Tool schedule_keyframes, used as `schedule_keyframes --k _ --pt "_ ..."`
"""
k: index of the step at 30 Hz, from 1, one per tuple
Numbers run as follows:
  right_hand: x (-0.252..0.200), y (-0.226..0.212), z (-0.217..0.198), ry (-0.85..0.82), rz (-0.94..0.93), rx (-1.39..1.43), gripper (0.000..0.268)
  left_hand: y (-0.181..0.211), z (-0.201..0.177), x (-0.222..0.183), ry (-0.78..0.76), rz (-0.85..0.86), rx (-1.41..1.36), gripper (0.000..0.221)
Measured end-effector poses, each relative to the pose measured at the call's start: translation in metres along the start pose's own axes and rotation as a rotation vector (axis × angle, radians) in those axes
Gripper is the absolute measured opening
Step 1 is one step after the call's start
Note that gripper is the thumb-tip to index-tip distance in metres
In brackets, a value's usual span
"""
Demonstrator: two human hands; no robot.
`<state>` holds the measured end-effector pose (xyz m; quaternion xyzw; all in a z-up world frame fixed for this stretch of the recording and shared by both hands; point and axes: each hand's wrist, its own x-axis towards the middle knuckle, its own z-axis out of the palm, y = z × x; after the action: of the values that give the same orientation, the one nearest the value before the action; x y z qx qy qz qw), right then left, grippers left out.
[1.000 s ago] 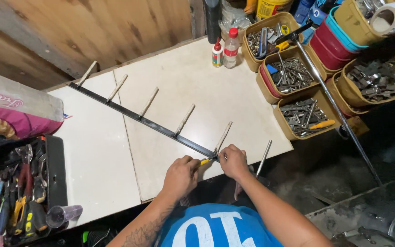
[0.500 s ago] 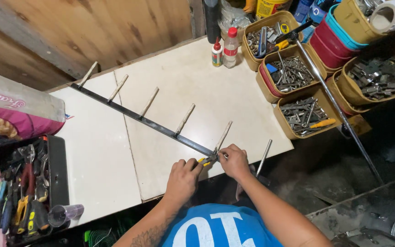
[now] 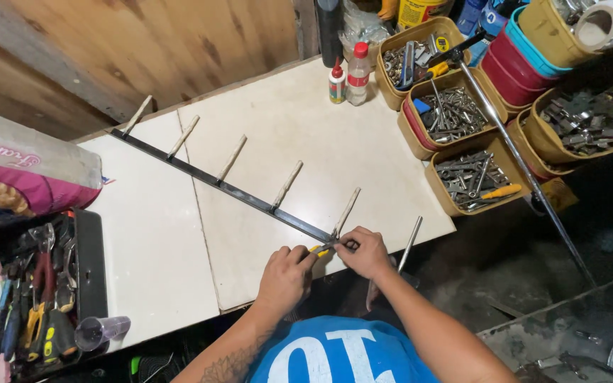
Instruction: Scraping the edge of a metal rack component using a utility knife to remove residue or markings
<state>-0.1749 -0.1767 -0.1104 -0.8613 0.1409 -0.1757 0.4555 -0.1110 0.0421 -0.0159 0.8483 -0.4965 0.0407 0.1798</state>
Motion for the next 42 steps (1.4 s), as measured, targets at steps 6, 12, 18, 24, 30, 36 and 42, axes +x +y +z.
schedule_keyframes --k 6,12,18,24,30,36,42 --pt "0.002 -0.005 -0.004 -0.093 0.081 -0.068 0.018 0.000 0.003 0.000 -0.029 -0.012 0.030 0.042" --pt "0.001 -0.002 0.000 -0.112 0.051 -0.125 0.018 0.001 -0.001 0.004 -0.028 -0.022 0.029 0.038" --pt "0.001 -0.013 -0.006 -0.156 0.113 -0.160 0.020 -0.005 0.007 0.000 -0.058 -0.051 0.082 0.023" --pt "0.000 -0.001 0.002 -0.124 0.075 -0.212 0.021 0.001 0.004 0.000 -0.041 -0.043 0.079 0.025" --pt "0.000 -0.004 0.001 -0.111 0.044 -0.232 0.023 -0.005 0.007 -0.002 -0.021 -0.036 0.059 0.025" --pt "0.000 -0.004 0.002 -0.123 0.070 -0.269 0.024 -0.003 0.006 0.000 -0.064 -0.085 0.068 0.028" --pt "0.002 -0.011 -0.001 -0.156 0.122 -0.299 0.026 0.001 0.009 0.002 -0.061 -0.174 0.123 0.032"
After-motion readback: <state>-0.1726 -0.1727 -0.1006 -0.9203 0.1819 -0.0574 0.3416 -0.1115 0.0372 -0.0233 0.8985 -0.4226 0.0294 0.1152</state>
